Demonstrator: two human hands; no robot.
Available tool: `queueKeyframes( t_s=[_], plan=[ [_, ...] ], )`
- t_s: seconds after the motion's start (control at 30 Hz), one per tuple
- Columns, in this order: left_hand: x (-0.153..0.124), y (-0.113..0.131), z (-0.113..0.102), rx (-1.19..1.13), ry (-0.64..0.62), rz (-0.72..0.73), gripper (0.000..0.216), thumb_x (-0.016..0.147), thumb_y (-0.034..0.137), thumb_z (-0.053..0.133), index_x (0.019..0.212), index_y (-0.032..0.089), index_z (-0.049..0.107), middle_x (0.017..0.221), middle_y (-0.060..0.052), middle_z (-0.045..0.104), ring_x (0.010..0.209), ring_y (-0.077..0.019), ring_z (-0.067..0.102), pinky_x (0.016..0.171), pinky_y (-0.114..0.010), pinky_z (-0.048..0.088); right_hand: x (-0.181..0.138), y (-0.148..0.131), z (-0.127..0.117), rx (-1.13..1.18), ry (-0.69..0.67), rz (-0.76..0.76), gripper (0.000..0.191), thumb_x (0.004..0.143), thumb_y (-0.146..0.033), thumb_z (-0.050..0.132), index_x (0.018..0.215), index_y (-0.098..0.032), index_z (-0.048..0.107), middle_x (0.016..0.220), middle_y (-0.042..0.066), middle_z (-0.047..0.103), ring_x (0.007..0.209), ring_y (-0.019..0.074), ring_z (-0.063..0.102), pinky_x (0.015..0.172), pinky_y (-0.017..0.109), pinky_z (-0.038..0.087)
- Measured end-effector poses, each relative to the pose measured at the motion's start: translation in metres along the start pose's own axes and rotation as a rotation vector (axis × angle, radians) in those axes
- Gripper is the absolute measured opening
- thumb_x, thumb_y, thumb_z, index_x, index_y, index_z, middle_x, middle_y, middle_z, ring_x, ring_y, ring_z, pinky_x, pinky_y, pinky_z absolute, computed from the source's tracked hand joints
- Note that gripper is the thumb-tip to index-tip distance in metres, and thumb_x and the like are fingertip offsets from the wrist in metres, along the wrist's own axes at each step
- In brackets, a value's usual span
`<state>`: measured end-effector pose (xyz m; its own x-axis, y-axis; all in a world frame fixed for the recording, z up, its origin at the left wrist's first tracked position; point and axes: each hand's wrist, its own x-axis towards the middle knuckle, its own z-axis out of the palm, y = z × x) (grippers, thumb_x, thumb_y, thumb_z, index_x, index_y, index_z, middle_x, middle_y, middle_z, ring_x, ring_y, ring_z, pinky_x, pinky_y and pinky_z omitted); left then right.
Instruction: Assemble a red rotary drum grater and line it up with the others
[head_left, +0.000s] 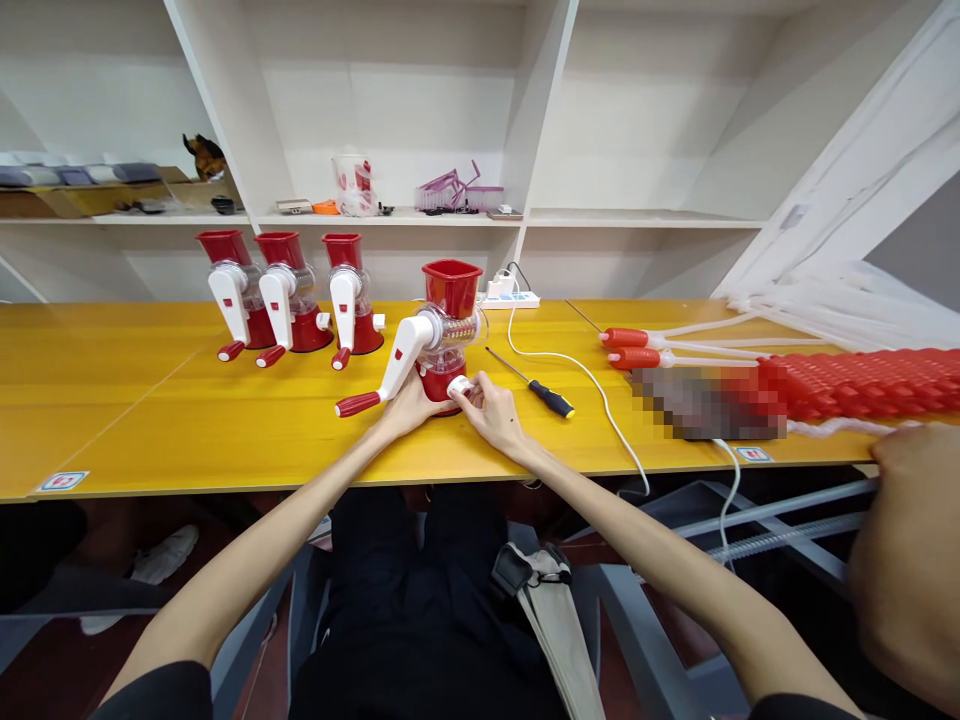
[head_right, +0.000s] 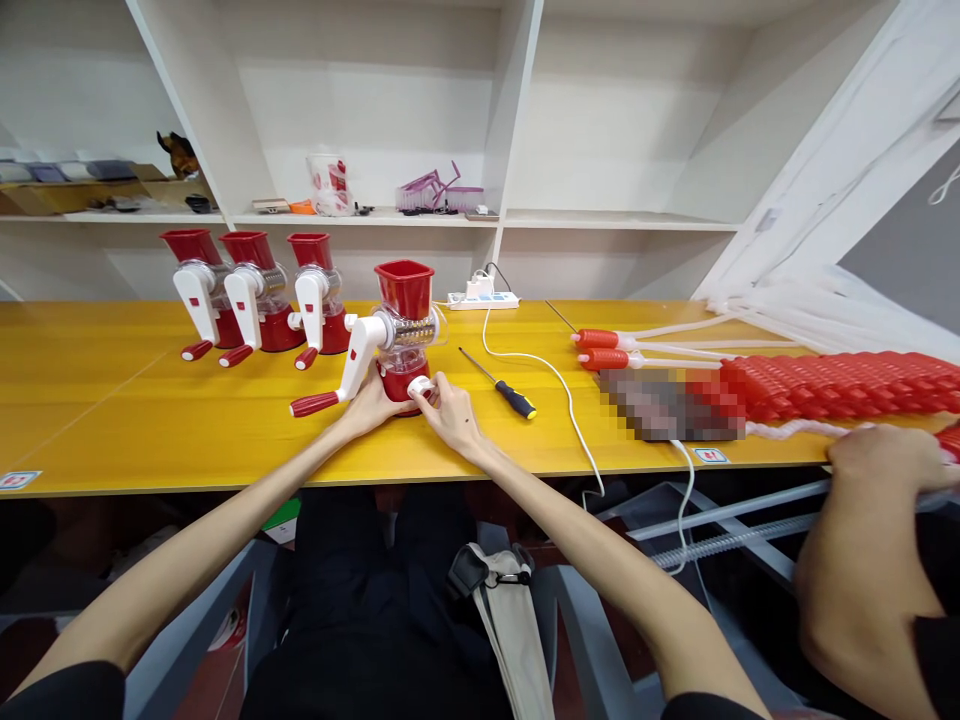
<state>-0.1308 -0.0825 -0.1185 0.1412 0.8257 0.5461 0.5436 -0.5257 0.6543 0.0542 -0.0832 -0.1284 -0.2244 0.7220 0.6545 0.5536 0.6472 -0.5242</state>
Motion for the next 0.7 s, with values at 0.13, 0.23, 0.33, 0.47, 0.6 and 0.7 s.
queueKeyframes(
  t_s=[0.13, 0.23, 0.33, 0.47, 0.6, 0.7],
  plan=[
    [-0.0004, -0.0034, 0.0012, 0.006, -0.019, 0.013, 0.083, 0.068, 0.050, 0.082, 0.133, 0.017, 0.042, 0.139, -0.019, 0.054, 0.131, -0.0334, 0.053, 0.115, -0.048, 0.037, -0.0012, -0.0007, 0.0005, -0.004, -0.023, -0.020, 0.033, 0.094, -0.053, 0.053, 0.086, -0.023, 0.044, 0.070, 0.003, 0.064, 0.061, 0.0186, 0.062, 0.060, 0.028, 0.044],
    [-0.0005, -0.0034, 0.0027, 0.000, -0.025, 0.024, 0.083, 0.069, 0.048, 0.082, 0.135, 0.017, 0.041, 0.141, -0.019, 0.053, 0.134, -0.0334, 0.050, 0.117, -0.048, 0.034, -0.0017, -0.0031, -0.0001, -0.045, -0.030, -0.035, 0.028, 0.095, -0.049, 0.052, 0.089, -0.023, 0.045, 0.079, 0.005, 0.066, 0.067, 0.0200, 0.064, 0.062, 0.029, 0.045],
    [-0.0013, -0.0016, 0.0028, -0.026, -0.033, 0.016, 0.084, 0.069, 0.045, 0.082, 0.136, 0.017, 0.039, 0.141, -0.019, 0.052, 0.134, -0.0326, 0.050, 0.118, -0.048, 0.034, -0.0023, -0.0054, -0.0015, -0.078, -0.026, -0.023, 0.026, 0.095, -0.046, 0.054, 0.091, -0.022, 0.045, 0.084, 0.006, 0.067, 0.071, 0.0207, 0.065, 0.062, 0.029, 0.046],
    [-0.0025, 0.0024, -0.0003, -0.029, -0.042, -0.005, 0.082, 0.066, 0.042, 0.084, 0.133, 0.018, 0.042, 0.140, -0.017, 0.053, 0.132, -0.0325, 0.052, 0.116, -0.048, 0.038, -0.0037, -0.0059, -0.0038, -0.063, -0.024, -0.019, 0.026, 0.092, -0.046, 0.057, 0.091, -0.022, 0.047, 0.082, 0.005, 0.068, 0.069, 0.0194, 0.065, 0.063, 0.028, 0.045],
    [-0.0023, 0.0048, -0.0031, -0.039, -0.082, -0.048, 0.084, 0.063, 0.041, 0.087, 0.131, 0.017, 0.045, 0.138, -0.017, 0.054, 0.128, -0.0334, 0.055, 0.113, -0.049, 0.041, -0.0050, -0.0059, -0.0047, -0.090, -0.024, -0.026, 0.027, 0.090, -0.046, 0.060, 0.091, -0.022, 0.047, 0.084, 0.005, 0.069, 0.071, 0.0200, 0.066, 0.063, 0.028, 0.044],
    [-0.0004, 0.0032, -0.0025, -0.084, -0.110, -0.081, 0.083, 0.063, 0.043, 0.087, 0.131, 0.017, 0.045, 0.137, -0.017, 0.056, 0.126, -0.0333, 0.057, 0.112, -0.050, 0.043, -0.0043, -0.0057, -0.0043, -0.109, -0.056, -0.020, 0.024, 0.090, -0.042, 0.060, 0.092, -0.022, 0.047, 0.087, 0.006, 0.069, 0.073, 0.0210, 0.067, 0.063, 0.028, 0.044]
  ],
)
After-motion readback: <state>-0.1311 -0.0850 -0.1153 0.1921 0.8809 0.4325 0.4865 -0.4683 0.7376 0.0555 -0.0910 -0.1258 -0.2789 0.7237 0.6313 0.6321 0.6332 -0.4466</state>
